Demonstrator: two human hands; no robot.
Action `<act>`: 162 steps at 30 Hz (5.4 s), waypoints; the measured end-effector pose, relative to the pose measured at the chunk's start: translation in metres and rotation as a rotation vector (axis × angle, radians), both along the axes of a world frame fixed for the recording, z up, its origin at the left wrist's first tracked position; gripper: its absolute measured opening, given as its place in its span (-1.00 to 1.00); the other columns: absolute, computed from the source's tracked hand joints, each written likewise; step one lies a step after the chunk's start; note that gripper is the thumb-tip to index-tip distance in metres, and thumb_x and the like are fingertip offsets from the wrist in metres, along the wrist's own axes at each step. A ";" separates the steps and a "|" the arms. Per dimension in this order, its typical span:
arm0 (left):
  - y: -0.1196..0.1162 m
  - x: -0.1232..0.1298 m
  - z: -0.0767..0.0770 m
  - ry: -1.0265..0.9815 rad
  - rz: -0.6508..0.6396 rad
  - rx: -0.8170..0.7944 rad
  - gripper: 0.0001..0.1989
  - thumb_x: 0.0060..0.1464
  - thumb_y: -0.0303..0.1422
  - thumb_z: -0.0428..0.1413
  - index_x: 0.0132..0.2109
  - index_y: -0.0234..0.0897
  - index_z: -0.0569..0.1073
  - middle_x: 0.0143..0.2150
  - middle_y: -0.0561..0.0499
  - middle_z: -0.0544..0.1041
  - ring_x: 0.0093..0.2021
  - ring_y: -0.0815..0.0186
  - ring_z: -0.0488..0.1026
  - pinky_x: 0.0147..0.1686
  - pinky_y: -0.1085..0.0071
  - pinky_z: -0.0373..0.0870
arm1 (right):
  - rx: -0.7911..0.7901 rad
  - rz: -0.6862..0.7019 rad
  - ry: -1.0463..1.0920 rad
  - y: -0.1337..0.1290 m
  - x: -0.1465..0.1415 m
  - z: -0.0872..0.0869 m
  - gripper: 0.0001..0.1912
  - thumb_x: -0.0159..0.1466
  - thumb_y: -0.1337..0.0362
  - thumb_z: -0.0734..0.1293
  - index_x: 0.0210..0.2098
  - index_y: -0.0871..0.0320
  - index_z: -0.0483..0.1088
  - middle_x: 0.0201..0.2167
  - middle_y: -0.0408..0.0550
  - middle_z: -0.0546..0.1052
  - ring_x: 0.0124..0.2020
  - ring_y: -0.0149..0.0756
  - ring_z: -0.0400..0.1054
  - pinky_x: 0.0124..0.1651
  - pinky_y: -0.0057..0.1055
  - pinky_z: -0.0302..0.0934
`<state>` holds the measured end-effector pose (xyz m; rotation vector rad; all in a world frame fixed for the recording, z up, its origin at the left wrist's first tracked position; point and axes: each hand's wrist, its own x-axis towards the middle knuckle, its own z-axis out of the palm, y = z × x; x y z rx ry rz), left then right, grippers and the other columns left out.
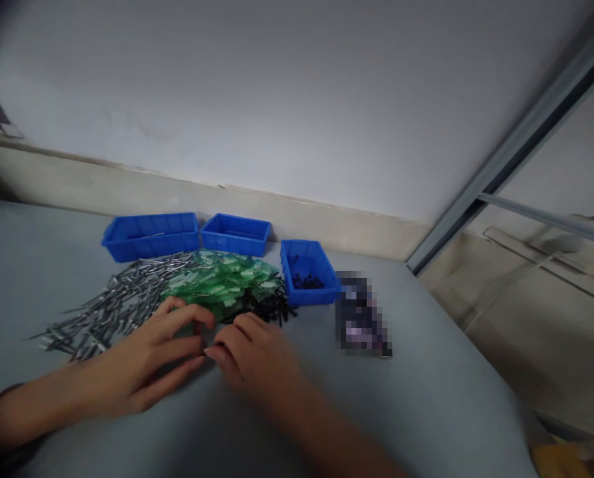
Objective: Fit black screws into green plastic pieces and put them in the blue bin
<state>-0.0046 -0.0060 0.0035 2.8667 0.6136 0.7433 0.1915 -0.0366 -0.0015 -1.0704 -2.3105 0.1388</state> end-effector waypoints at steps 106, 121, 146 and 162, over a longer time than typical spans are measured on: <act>0.008 -0.002 -0.005 -0.031 0.166 0.143 -0.93 0.20 -0.44 -0.05 -0.21 -0.30 0.32 -0.16 -0.06 0.34 -0.19 0.26 0.27 -0.17 0.28 0.02 | 0.308 -0.236 0.042 0.007 0.016 0.005 -0.82 0.29 0.33 0.16 -0.25 0.21 0.39 -0.45 -0.05 0.46 -0.40 -0.33 0.32 -0.31 -0.42 0.19; 0.007 -0.001 -0.006 -0.032 0.177 0.119 -0.89 0.20 -0.46 -0.10 -0.20 -0.26 0.31 -0.17 -0.04 0.36 -0.18 0.26 0.30 -0.18 0.29 0.03 | 0.364 -0.835 -0.229 0.030 0.046 0.000 -0.75 0.28 0.30 0.16 -0.18 0.17 0.45 -0.45 -0.05 0.55 -0.44 -0.23 0.41 -0.35 -0.37 0.07; 0.009 0.002 -0.011 0.102 0.227 0.066 -0.81 0.23 -0.41 -0.15 -0.16 -0.25 0.36 -0.15 -0.05 0.37 -0.19 0.24 0.33 -0.23 0.29 0.08 | -0.066 -0.377 -0.212 0.009 0.007 -0.002 -0.79 0.27 0.31 0.20 -0.13 0.10 0.39 -0.26 -0.05 0.50 -0.23 -0.17 0.39 -0.20 -0.26 0.23; 0.013 0.001 -0.016 0.113 0.242 0.119 -0.78 0.20 -0.47 -0.14 -0.14 -0.26 0.38 -0.15 -0.07 0.39 -0.20 0.23 0.36 -0.24 0.31 0.13 | -0.167 -0.447 -0.181 0.012 0.006 -0.008 -0.79 0.23 0.38 0.22 -0.15 0.13 0.40 -0.22 0.00 0.37 -0.15 -0.22 0.33 -0.17 -0.31 0.28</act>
